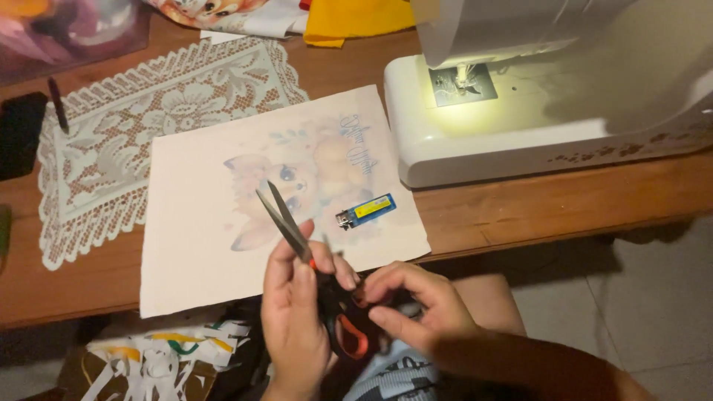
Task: Cutting out a printed design from fabric using scissors and sealing the edges with a lighter.
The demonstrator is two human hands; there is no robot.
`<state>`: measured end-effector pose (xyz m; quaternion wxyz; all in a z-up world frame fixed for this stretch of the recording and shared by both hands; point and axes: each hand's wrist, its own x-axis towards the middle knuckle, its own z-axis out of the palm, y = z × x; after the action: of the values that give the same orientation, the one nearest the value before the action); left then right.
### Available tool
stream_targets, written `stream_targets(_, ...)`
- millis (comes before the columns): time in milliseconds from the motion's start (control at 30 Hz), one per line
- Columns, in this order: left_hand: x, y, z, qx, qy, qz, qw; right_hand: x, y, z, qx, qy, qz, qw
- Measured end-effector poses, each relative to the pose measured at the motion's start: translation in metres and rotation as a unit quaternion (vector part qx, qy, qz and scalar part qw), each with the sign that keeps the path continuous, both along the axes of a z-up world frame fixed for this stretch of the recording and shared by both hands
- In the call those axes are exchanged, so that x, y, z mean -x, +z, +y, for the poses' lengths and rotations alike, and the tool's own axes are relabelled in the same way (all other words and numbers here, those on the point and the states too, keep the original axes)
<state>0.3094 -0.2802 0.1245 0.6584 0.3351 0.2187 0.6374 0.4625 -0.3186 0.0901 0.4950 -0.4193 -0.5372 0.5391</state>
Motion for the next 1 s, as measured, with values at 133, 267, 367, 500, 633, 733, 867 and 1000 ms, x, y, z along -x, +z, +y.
stream_targets(133, -0.022, -0.010, -0.033, -0.111, -0.015, 0.053, 0.992, -0.026, -0.027, -0.018, 0.007, -0.115, 0.046, 0.992)
stream_targets(267, -0.043, -0.036, -0.057, -0.020, -0.056, -0.024, 0.998, -0.055, -0.036, -0.029, 0.294, 0.237, 0.271, 0.885)
stream_targets(367, -0.041, -0.044, -0.052, -0.121, -0.141, 0.037, 0.982, -0.068, -0.058, -0.038, 0.247, 0.297, 0.325, 0.863)
stream_targets(500, -0.041, -0.051, -0.054, -0.088, -0.240, 0.103, 0.961, -0.087, -0.045, -0.045, 0.209, 0.295, 0.058, 0.931)
stream_targets(633, -0.042, -0.066, -0.039, -0.043, -0.157, 0.379, 0.911, -0.085, -0.026, -0.055, 0.409, 0.177, 0.113, 0.888)
stream_targets(733, -0.048, -0.091, -0.025, -0.107, 0.078, 0.517, 0.845, -0.108, -0.049, -0.081, 0.371, 0.051, 0.230, 0.898)
stream_targets(867, -0.064, -0.115, -0.019, -0.027, 0.098, 0.538, 0.837, -0.125, -0.004, -0.077, 0.285, -0.046, -0.130, 0.949)
stream_targets(1000, -0.076, -0.100, -0.010, 0.265, -0.036, 0.361, 0.893, -0.162, -0.054, -0.094, 0.190, -0.114, 0.024, 0.975)
